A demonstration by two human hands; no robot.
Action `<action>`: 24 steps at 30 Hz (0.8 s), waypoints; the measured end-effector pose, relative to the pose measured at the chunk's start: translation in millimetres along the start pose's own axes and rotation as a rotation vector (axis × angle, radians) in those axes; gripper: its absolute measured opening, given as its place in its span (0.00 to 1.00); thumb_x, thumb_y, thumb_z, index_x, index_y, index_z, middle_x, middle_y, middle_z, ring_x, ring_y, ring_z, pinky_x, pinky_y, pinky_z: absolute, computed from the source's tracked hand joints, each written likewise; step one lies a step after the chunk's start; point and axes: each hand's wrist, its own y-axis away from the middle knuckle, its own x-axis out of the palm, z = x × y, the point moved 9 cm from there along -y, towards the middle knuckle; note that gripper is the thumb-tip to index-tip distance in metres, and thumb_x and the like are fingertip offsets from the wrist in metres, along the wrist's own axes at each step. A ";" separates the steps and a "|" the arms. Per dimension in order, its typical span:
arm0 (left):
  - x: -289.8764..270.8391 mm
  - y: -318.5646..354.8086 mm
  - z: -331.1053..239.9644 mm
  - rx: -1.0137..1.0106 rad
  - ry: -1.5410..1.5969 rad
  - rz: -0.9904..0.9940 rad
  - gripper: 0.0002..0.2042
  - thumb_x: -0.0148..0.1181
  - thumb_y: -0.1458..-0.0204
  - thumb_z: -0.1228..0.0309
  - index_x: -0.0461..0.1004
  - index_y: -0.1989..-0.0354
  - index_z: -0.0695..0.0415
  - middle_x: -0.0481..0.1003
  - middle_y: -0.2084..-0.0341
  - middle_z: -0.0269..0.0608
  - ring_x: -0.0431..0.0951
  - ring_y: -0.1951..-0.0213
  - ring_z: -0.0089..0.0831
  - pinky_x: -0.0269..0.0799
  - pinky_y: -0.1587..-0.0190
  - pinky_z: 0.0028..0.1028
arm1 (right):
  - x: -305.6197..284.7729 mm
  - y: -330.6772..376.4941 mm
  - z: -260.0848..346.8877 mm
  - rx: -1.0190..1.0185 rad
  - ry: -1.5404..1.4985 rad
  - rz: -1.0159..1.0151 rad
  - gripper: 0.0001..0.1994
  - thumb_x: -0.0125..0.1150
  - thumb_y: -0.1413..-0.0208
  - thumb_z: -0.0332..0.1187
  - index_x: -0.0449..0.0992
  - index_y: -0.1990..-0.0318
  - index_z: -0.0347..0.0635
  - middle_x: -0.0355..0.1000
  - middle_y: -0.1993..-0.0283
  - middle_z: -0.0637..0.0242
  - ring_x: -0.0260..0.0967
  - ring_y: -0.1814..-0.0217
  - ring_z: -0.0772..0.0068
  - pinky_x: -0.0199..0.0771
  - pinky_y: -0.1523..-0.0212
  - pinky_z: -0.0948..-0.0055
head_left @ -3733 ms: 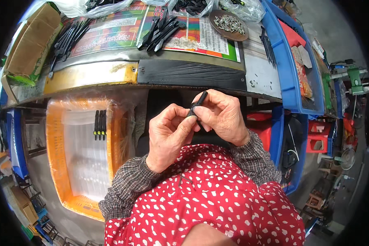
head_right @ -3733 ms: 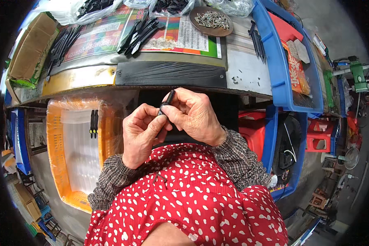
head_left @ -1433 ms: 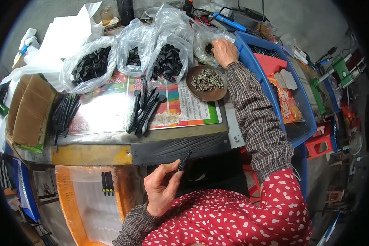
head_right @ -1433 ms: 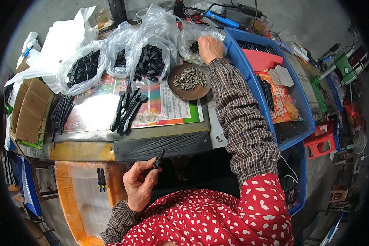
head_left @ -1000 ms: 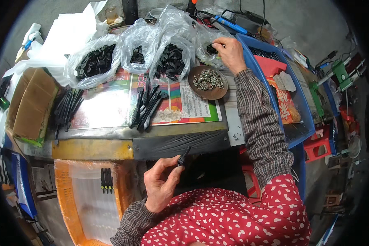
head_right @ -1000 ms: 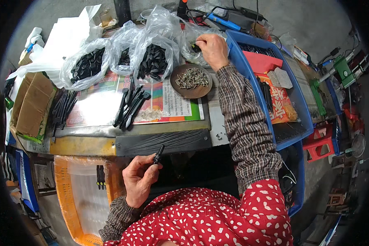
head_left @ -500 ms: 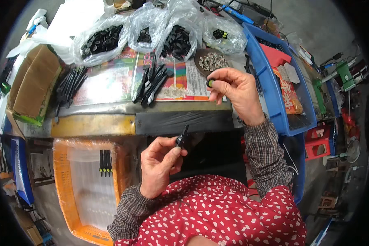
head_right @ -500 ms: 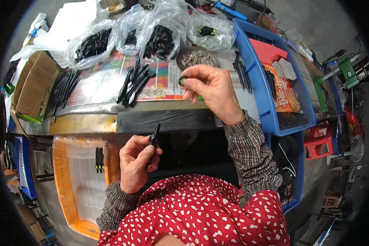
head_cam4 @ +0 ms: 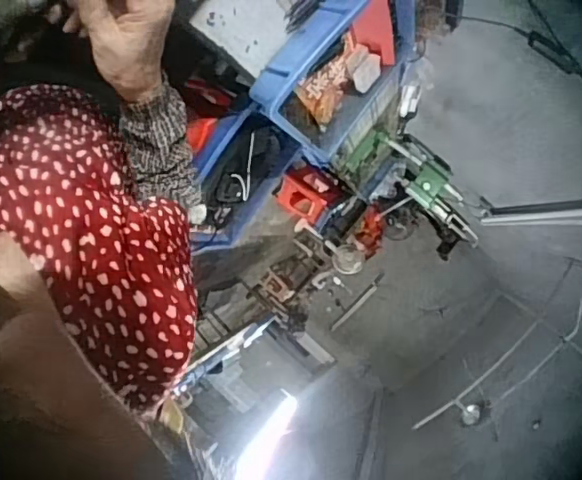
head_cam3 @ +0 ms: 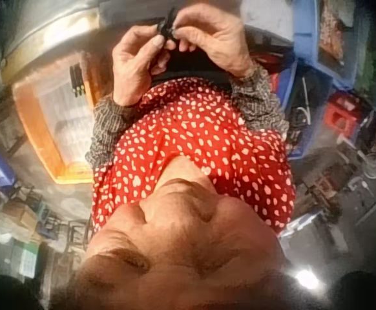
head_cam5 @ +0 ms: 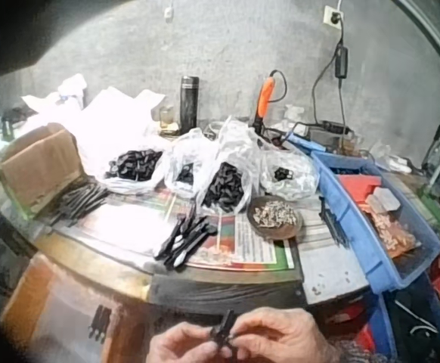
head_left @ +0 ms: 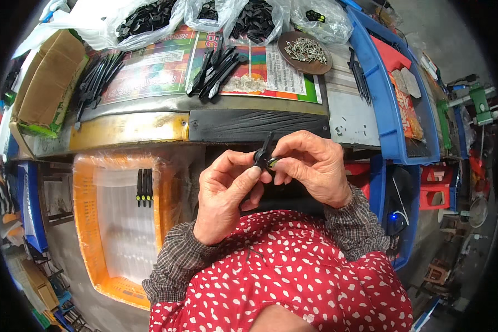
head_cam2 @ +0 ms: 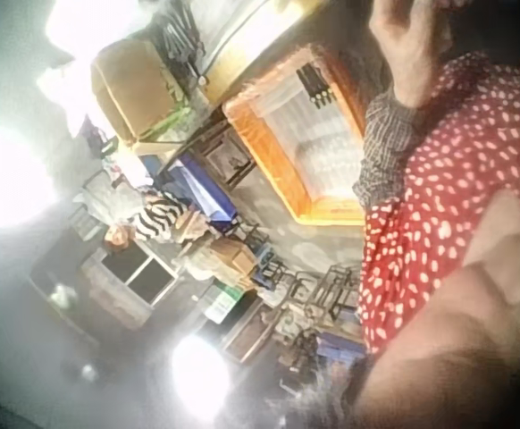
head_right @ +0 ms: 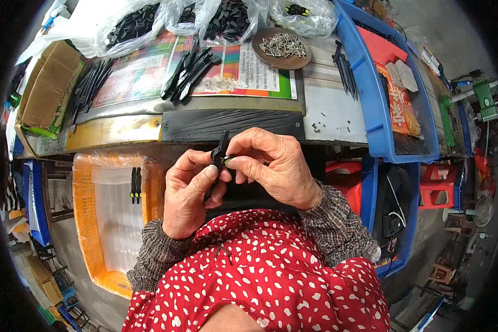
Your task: The person assembles small black plastic components by hand, inserting pins into parts, then places the assembled parts into a bin.
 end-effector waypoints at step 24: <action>1.5 3.5 -3.0 0.102 -0.118 0.017 0.09 0.54 0.43 0.79 0.71 0.54 0.65 0.76 0.70 0.39 0.67 0.80 0.14 0.58 0.81 0.14 | 5.2 2.7 -4.0 -0.005 -0.038 -0.039 0.06 0.58 0.45 0.20 0.71 0.60 0.34 0.71 0.65 0.67 0.73 0.66 0.80 0.76 0.69 0.83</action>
